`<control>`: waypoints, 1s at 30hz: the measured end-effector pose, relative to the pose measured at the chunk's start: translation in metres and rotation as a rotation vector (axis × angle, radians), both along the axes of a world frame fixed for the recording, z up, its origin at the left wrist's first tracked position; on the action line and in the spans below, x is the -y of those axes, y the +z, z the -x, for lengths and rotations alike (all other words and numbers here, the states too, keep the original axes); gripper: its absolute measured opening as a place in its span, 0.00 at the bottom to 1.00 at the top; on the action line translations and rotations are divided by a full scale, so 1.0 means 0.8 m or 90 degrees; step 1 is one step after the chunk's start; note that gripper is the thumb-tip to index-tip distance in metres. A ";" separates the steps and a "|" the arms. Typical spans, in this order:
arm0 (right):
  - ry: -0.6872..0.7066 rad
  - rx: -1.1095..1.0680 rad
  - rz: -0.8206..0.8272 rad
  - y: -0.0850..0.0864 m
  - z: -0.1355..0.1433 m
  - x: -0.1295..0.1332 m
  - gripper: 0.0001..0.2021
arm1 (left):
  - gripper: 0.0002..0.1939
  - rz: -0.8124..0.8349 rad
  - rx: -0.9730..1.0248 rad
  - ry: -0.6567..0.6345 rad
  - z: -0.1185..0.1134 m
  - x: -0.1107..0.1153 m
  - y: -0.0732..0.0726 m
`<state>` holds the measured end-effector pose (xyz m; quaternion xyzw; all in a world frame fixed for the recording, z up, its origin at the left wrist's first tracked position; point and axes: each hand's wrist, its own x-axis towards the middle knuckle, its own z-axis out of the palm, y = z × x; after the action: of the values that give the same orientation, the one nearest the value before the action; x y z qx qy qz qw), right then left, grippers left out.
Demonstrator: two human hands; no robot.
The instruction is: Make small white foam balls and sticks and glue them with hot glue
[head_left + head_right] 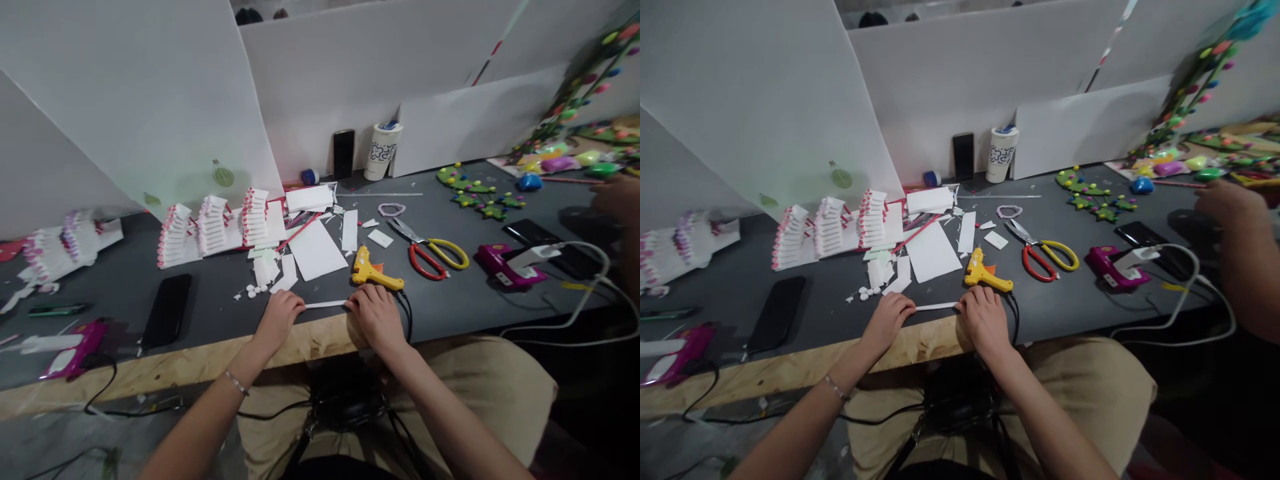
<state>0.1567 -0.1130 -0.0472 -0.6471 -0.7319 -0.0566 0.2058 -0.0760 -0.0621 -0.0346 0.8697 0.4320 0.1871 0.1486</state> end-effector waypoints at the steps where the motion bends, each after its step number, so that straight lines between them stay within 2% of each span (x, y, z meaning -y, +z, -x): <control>1: 0.000 0.004 0.004 0.000 0.000 -0.001 0.09 | 0.08 0.007 0.003 -0.003 0.000 -0.001 0.001; 5: 0.000 0.011 0.020 0.004 -0.001 -0.005 0.09 | 0.08 0.039 0.008 -0.005 0.001 -0.003 0.011; 11: -0.021 -0.014 0.061 0.021 -0.002 -0.012 0.09 | 0.05 0.107 0.043 0.028 -0.001 -0.008 0.026; 17: -0.029 -0.055 0.056 0.027 -0.003 -0.017 0.08 | 0.06 0.133 0.030 0.041 -0.006 -0.014 0.031; 22: 0.018 -0.107 0.042 0.015 -0.004 -0.016 0.05 | 0.06 0.071 0.018 0.022 -0.007 -0.007 0.029; 27: 0.059 -0.085 0.029 0.008 -0.004 -0.013 0.08 | 0.06 -0.102 -0.108 -0.020 -0.003 0.010 0.021; 30: 0.090 -0.037 0.007 0.008 -0.006 -0.009 0.09 | 0.05 -0.153 -0.145 -0.063 0.002 0.013 0.018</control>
<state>0.1619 -0.1057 -0.0408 -0.5962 -0.7699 -0.0190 0.2268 -0.0774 -0.0724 -0.0202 0.9171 0.3770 0.1296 0.0028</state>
